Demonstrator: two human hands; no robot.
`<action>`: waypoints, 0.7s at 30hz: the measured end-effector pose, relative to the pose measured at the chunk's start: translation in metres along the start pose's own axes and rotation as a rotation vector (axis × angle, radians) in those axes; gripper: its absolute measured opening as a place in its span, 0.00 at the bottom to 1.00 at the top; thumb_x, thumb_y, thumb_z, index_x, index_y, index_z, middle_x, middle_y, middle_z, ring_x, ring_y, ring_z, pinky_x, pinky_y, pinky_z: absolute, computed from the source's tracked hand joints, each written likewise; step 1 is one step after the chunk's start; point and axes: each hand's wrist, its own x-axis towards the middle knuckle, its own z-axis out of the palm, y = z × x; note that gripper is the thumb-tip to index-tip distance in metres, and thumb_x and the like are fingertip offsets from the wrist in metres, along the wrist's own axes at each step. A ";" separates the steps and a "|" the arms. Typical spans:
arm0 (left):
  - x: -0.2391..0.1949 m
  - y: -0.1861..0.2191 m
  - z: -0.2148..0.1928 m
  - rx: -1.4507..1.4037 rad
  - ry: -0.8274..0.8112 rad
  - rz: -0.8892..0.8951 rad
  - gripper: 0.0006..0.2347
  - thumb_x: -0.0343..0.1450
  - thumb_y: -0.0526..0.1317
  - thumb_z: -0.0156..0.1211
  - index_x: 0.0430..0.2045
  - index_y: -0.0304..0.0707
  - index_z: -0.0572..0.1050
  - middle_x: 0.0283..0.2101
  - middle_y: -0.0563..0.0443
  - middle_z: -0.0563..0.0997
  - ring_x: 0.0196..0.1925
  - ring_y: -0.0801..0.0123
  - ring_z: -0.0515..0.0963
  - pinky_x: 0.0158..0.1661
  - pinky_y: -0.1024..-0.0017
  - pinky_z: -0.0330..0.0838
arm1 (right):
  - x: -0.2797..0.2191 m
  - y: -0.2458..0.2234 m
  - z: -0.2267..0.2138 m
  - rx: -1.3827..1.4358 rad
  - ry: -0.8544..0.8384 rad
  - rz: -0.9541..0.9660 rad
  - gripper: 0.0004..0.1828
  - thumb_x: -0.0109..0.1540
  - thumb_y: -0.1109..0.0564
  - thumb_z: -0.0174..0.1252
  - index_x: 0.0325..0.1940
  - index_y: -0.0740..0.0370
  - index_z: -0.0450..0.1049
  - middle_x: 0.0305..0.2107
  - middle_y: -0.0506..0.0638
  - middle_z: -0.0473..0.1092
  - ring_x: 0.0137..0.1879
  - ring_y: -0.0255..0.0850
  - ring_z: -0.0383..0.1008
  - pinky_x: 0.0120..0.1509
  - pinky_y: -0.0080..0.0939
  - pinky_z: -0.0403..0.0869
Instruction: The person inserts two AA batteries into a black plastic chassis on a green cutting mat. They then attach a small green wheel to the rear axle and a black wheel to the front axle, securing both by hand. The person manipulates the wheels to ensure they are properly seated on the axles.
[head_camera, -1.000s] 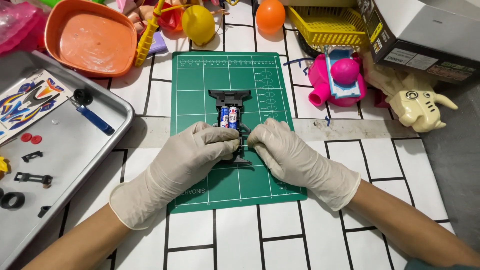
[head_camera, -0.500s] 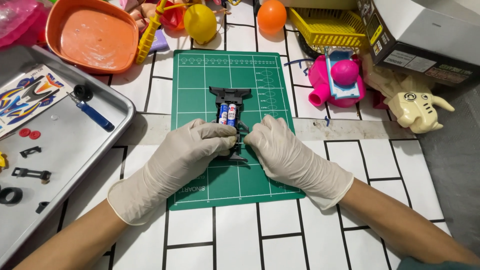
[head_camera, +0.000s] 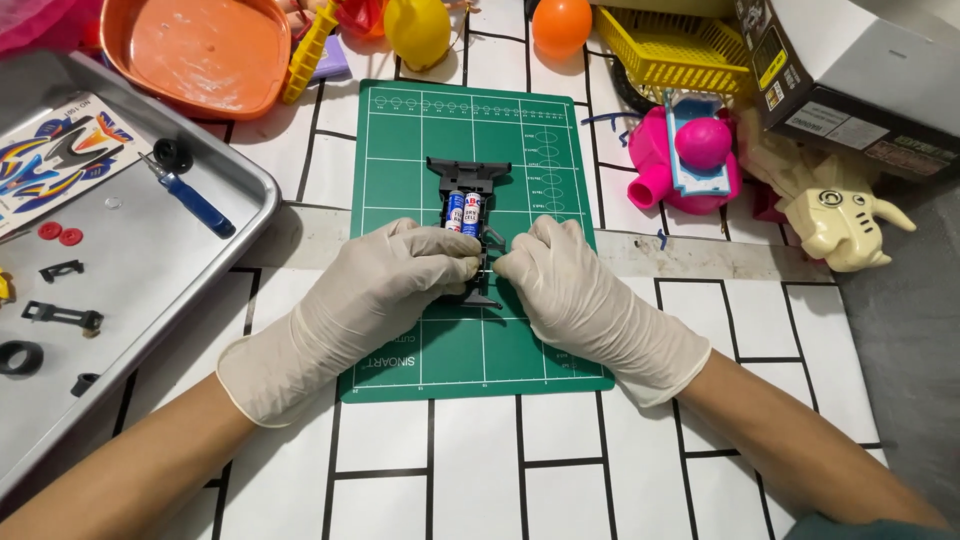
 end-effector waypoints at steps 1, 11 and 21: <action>0.000 0.001 0.001 0.002 0.005 0.002 0.11 0.70 0.30 0.62 0.41 0.48 0.84 0.43 0.54 0.86 0.39 0.65 0.80 0.42 0.75 0.74 | -0.001 0.001 -0.001 -0.003 0.000 -0.005 0.10 0.64 0.66 0.54 0.43 0.51 0.67 0.28 0.45 0.61 0.38 0.45 0.67 0.45 0.46 0.68; 0.000 -0.003 0.000 -0.016 0.009 0.025 0.08 0.70 0.31 0.63 0.39 0.45 0.83 0.43 0.52 0.86 0.39 0.66 0.80 0.44 0.74 0.73 | 0.012 0.000 -0.019 0.573 -0.171 0.283 0.06 0.65 0.65 0.51 0.43 0.55 0.68 0.29 0.50 0.68 0.40 0.49 0.74 0.48 0.48 0.72; -0.001 -0.004 0.000 -0.022 -0.036 -0.012 0.09 0.71 0.32 0.61 0.40 0.47 0.84 0.45 0.54 0.86 0.39 0.70 0.78 0.43 0.77 0.71 | 0.004 0.003 -0.006 0.402 -0.106 0.171 0.08 0.66 0.64 0.51 0.44 0.52 0.67 0.30 0.46 0.64 0.41 0.48 0.71 0.48 0.46 0.70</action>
